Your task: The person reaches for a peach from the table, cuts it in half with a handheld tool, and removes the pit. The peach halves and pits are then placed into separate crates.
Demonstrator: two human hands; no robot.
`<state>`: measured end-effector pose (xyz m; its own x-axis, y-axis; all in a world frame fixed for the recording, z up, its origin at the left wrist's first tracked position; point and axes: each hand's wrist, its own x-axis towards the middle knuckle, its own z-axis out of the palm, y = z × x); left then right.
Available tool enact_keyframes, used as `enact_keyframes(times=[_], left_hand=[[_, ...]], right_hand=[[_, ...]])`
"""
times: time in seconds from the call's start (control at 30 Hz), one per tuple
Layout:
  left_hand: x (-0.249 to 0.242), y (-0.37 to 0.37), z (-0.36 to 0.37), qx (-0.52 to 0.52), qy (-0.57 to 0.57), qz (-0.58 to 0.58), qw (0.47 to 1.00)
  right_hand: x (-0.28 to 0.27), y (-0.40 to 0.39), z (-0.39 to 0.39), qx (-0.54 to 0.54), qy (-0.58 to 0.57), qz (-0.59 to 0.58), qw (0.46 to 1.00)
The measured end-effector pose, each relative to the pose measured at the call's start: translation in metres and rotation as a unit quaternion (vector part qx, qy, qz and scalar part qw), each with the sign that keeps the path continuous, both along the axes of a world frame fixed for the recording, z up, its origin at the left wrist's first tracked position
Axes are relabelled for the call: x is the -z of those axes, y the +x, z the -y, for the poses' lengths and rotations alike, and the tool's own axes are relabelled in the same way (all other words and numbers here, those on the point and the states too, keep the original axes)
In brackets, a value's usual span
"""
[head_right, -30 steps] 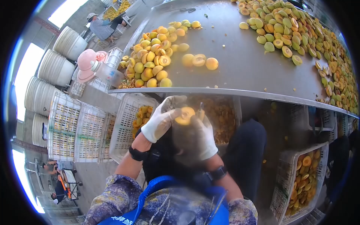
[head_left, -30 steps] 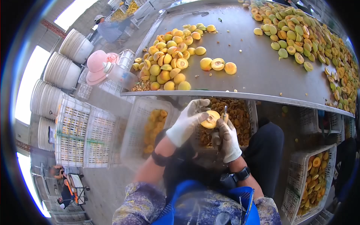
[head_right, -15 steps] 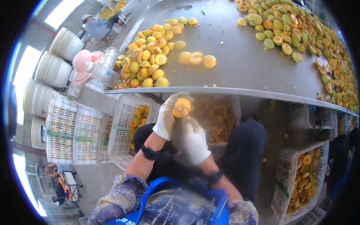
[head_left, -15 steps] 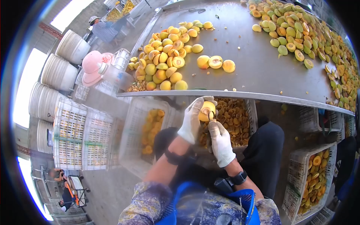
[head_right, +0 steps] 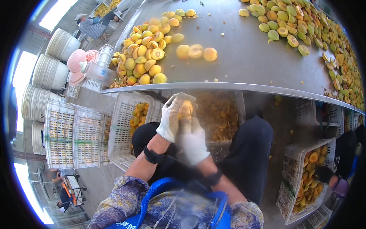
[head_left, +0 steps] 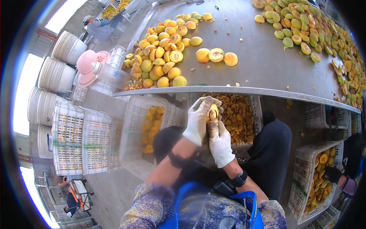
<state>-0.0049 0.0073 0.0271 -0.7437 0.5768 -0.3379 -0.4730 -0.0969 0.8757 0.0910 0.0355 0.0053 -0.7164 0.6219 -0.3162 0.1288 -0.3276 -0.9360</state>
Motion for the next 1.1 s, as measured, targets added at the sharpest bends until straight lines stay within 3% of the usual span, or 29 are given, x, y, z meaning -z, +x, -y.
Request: enact_keyframes(times=[0.1,0.2,0.3,0.43,0.7,0.97,1.1], left_hand=[[0.006,0.0,0.001,-0.006,0.006,0.003,1.0],[0.011,0.001,0.003,-0.002,0.021,-0.035,0.999],[0.01,0.005,0.003,0.002,0.039,-0.059,0.998],[0.002,0.009,-0.003,0.024,0.081,-0.035,0.996],[0.006,0.007,0.004,0.018,0.029,-0.066,0.997],[0.012,0.006,0.008,0.023,0.022,-0.126,0.992],[0.007,-0.001,0.008,0.086,-0.016,-0.128,0.988]], right_hand=[[0.013,-0.001,0.004,-0.018,-0.002,0.017,1.0],[0.014,0.005,0.002,-0.052,-0.095,0.001,0.994],[0.024,0.002,0.007,-0.024,-0.076,-0.054,0.995],[0.013,0.004,0.004,-0.01,-0.054,-0.043,0.998],[0.033,0.006,0.013,-0.048,-0.05,-0.017,0.997],[0.004,0.014,0.001,-0.087,-0.19,-0.076,0.975],[-0.003,0.015,-0.004,-0.074,-0.252,-0.097,0.96]])
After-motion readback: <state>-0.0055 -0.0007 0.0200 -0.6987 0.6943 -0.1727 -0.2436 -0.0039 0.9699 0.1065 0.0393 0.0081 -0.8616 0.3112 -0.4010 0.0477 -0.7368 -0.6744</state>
